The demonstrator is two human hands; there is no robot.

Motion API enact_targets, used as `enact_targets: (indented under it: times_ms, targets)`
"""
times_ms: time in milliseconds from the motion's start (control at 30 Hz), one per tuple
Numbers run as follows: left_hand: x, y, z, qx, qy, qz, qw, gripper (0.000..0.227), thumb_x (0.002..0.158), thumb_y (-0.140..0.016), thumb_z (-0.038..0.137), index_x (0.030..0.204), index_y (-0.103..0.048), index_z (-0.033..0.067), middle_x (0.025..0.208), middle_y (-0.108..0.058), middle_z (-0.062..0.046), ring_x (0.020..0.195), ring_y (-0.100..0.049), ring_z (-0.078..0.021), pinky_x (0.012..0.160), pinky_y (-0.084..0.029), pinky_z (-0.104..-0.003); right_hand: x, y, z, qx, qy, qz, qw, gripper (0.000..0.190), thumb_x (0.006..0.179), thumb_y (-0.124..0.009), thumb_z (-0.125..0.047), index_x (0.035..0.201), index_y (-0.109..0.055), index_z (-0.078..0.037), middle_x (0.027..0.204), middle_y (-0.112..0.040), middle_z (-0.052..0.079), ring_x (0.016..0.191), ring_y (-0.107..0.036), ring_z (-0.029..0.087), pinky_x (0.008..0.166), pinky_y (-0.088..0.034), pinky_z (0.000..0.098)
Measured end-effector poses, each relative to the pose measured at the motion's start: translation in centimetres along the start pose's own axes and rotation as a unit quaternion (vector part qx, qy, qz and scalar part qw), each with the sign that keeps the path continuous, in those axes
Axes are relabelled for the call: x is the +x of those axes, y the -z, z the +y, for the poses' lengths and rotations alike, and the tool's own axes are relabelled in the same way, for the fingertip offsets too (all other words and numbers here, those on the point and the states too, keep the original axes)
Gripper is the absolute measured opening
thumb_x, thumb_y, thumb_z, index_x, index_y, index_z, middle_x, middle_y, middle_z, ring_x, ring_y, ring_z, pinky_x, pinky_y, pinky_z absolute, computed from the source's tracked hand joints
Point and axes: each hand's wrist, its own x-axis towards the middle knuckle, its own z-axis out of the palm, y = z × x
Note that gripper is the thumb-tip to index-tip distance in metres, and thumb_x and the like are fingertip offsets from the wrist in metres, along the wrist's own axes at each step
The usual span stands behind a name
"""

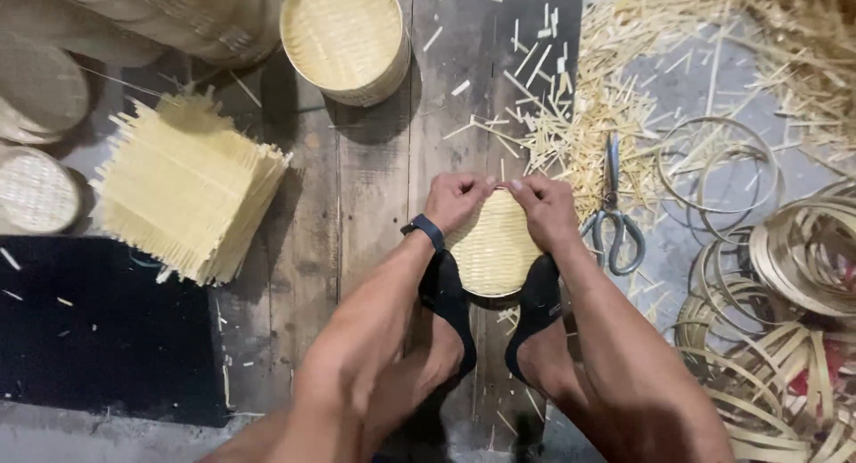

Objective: Assembling and finishing bamboo steamer baskets using strips, rings, and a wooden block.

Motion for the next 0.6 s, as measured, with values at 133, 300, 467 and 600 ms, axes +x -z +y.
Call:
enact_targets:
  times_ms: [133,300,467,600]
  targets:
    - [3.0,-0.2,-4.9,-0.022,-0.052,-0.021,0.998,0.038,0.098,-0.074,0.040,0.105,-0.080,0.0031,0.086,-0.076,-0.009,0.080,-0.061,-0.0072,0.073,-0.051,-0.028,0.3,3.2,-0.6,-0.036,0.014,0.037,0.999,0.031,0.103,-0.058,-0.031,0.108,-0.077,-0.006,0.091,-0.073,0.013,0.084,-0.064,0.021,0.076,-0.050,0.0419]
    - [-5.4,2.1,8.3,-0.010,-0.083,-0.058,0.995,0.037,0.080,-0.083,0.027,0.111,-0.076,0.0067,0.101,-0.079,-0.008,0.090,-0.073,-0.0152,0.083,-0.059,-0.031,-6.3,19.2,-6.6,-0.387,0.009,-0.001,0.922,0.040,0.111,-0.046,-0.037,0.121,-0.075,-0.012,0.109,-0.076,0.019,0.097,-0.071,0.036,0.088,-0.055,0.0493]
    - [-10.0,0.1,8.9,0.240,-0.226,0.032,0.944,0.032,0.082,-0.082,0.023,0.111,-0.071,0.0138,0.107,-0.073,-0.006,0.099,-0.068,-0.0212,0.087,-0.055,-0.035,-15.1,23.1,-3.5,-0.473,-0.103,-0.114,0.867,0.037,0.100,-0.052,-0.042,0.118,-0.077,-0.021,0.095,-0.082,0.011,0.085,-0.074,0.024,0.086,-0.062,0.0420]
    - [-11.0,-2.2,2.7,0.453,-0.429,0.083,0.777,0.038,0.084,-0.070,0.005,0.116,-0.066,0.0245,0.120,-0.065,-0.005,0.109,-0.059,-0.0235,0.096,-0.050,-0.042,-12.5,17.7,9.1,-0.328,-0.081,-0.092,0.937,0.040,0.089,-0.070,-0.041,0.114,-0.077,-0.010,0.103,-0.080,0.016,0.091,-0.077,0.029,0.086,-0.060,0.0417]
